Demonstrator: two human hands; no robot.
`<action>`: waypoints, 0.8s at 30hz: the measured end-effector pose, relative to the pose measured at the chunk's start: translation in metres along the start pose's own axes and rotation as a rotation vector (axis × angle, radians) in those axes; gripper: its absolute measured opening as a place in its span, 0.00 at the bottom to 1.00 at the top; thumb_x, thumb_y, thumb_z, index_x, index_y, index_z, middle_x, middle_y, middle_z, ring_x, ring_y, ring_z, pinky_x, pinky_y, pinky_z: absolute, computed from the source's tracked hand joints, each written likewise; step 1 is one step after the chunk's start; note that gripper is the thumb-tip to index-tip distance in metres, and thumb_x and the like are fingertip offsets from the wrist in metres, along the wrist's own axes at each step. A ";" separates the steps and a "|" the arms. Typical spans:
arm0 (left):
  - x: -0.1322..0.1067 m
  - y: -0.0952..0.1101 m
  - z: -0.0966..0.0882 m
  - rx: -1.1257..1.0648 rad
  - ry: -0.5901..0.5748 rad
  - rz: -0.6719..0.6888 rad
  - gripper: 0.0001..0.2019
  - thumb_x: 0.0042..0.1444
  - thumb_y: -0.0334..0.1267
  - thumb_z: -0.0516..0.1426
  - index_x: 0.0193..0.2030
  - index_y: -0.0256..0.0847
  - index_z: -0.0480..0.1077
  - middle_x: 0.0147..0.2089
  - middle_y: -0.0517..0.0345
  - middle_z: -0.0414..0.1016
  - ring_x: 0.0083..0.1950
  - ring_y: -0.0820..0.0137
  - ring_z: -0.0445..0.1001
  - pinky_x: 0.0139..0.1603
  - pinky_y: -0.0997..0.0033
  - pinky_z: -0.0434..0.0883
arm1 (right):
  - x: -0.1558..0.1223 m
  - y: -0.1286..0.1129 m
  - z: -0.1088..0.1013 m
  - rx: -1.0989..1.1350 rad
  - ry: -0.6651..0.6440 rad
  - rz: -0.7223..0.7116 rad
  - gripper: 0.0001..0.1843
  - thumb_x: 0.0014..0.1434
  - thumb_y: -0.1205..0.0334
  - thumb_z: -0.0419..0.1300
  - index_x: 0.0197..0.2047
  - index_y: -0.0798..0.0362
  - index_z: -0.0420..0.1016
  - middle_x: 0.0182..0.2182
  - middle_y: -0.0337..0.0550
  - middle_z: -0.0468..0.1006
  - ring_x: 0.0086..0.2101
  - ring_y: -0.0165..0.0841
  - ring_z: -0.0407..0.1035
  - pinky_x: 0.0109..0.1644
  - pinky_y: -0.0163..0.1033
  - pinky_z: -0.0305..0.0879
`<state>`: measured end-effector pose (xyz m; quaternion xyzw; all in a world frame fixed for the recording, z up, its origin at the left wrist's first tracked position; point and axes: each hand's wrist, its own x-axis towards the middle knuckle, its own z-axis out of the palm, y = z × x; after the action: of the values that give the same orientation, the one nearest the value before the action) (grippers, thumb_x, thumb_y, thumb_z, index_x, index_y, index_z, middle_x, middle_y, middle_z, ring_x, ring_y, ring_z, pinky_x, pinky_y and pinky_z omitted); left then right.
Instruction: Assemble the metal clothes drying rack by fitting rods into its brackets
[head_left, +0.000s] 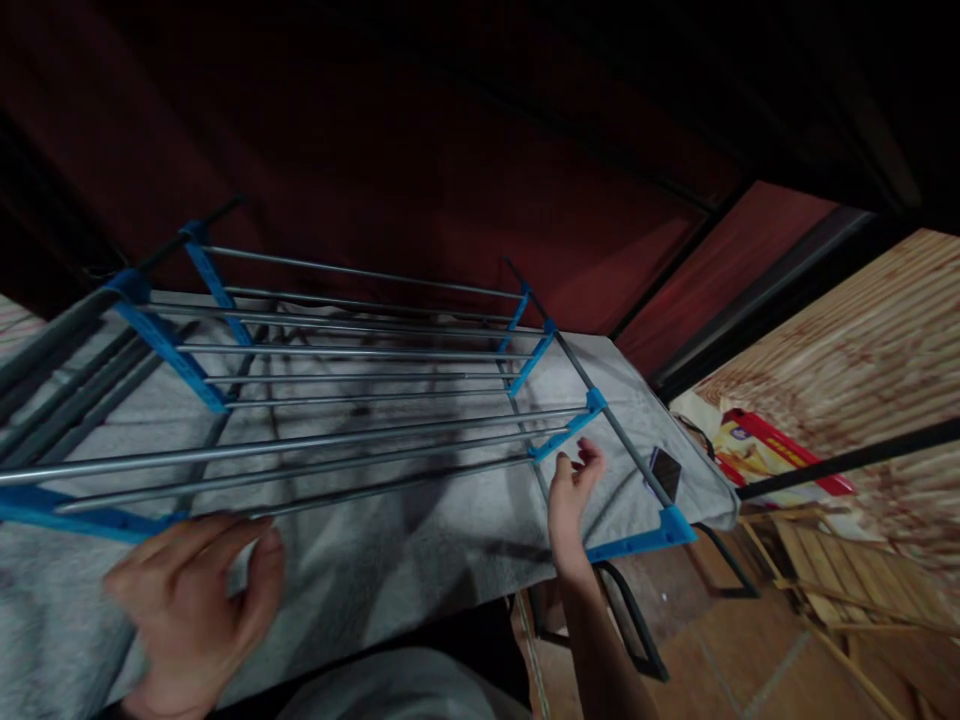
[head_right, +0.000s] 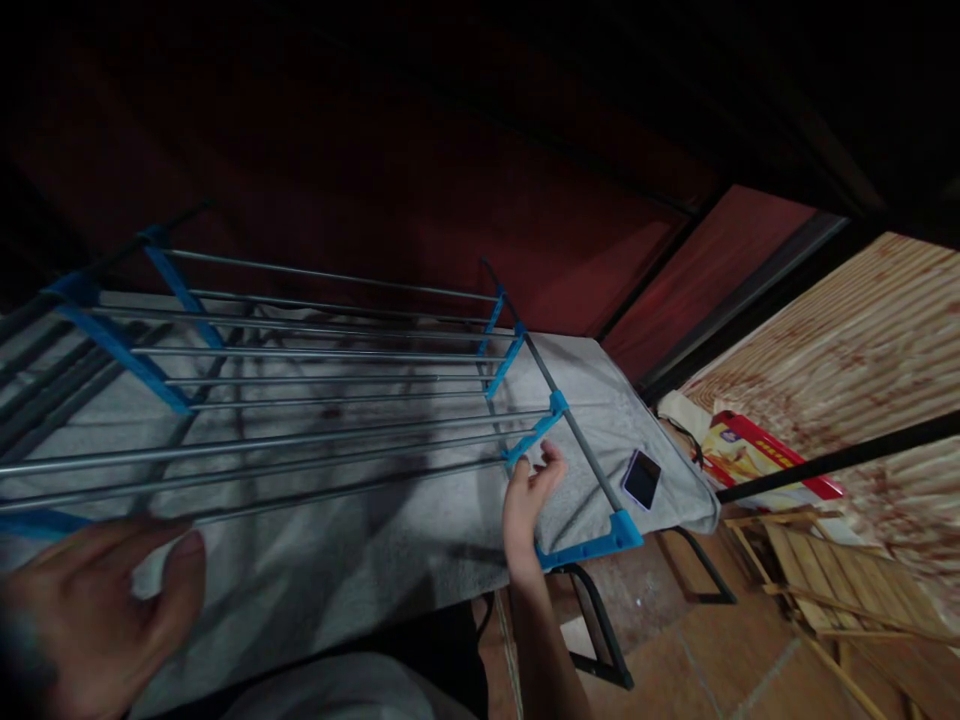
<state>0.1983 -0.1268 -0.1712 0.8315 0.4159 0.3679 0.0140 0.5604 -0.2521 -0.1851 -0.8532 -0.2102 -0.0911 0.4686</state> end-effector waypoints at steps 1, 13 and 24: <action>0.015 0.013 -0.001 0.000 0.091 0.058 0.16 0.59 0.42 0.55 0.54 0.57 0.72 0.42 0.49 0.80 0.46 0.49 0.78 0.48 0.45 0.73 | 0.013 0.003 -0.001 0.025 0.022 0.009 0.30 0.63 0.55 0.47 0.67 0.53 0.56 0.62 0.59 0.66 0.60 0.41 0.65 0.63 0.49 0.66; 0.103 0.054 0.034 0.183 -0.309 0.434 0.25 0.63 0.27 0.46 0.63 0.43 0.73 0.49 0.45 0.81 0.47 0.55 0.79 0.49 0.56 0.72 | 0.072 -0.006 0.012 0.325 -0.110 -0.078 0.34 0.60 0.50 0.50 0.66 0.56 0.63 0.57 0.55 0.76 0.53 0.38 0.73 0.60 0.45 0.69; 0.107 0.058 0.030 0.267 -0.304 0.461 0.22 0.66 0.27 0.48 0.63 0.42 0.73 0.49 0.49 0.81 0.46 0.56 0.79 0.46 0.57 0.73 | 0.070 -0.018 0.010 0.274 -0.047 -0.033 0.27 0.62 0.49 0.51 0.57 0.57 0.69 0.52 0.56 0.79 0.49 0.40 0.75 0.59 0.46 0.69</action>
<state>0.2970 -0.0810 -0.1095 0.9441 0.2539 0.1747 -0.1172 0.6143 -0.2163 -0.1526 -0.7796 -0.2455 -0.0491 0.5741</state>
